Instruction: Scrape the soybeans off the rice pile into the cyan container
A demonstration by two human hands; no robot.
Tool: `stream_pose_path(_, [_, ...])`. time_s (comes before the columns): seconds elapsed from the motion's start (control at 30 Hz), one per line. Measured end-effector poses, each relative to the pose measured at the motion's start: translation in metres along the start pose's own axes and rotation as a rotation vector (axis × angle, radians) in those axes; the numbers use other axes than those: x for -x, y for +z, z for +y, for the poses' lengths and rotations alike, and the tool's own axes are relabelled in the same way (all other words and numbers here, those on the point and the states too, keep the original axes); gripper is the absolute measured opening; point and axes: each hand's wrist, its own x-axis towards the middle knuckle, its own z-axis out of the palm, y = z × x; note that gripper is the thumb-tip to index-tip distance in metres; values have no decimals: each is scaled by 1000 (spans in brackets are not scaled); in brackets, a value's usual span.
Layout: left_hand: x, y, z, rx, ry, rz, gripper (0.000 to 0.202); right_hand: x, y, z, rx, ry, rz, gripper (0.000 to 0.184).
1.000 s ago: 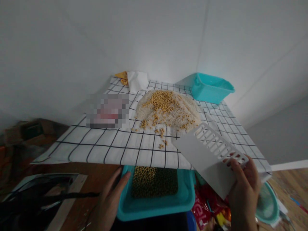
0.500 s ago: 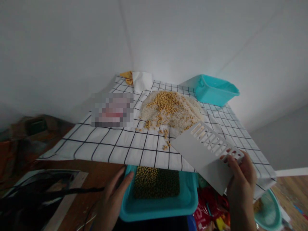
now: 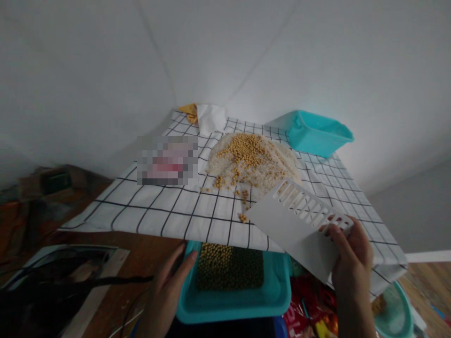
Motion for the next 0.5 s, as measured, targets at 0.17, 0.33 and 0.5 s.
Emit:
stream_pose_path(0.17, [4, 2, 13, -15, 14, 12, 21, -15, 4, 4, -18, -16, -87, 17])
stream_pose_path(0.33, [7, 4, 25, -10, 3, 1, 23, -33, 21, 5, -45, -30, -205, 14])
stream_pose_path(0.5, [0, -1, 1, -22, 60, 33, 22, -49, 27, 1, -86, 14, -355, 14])
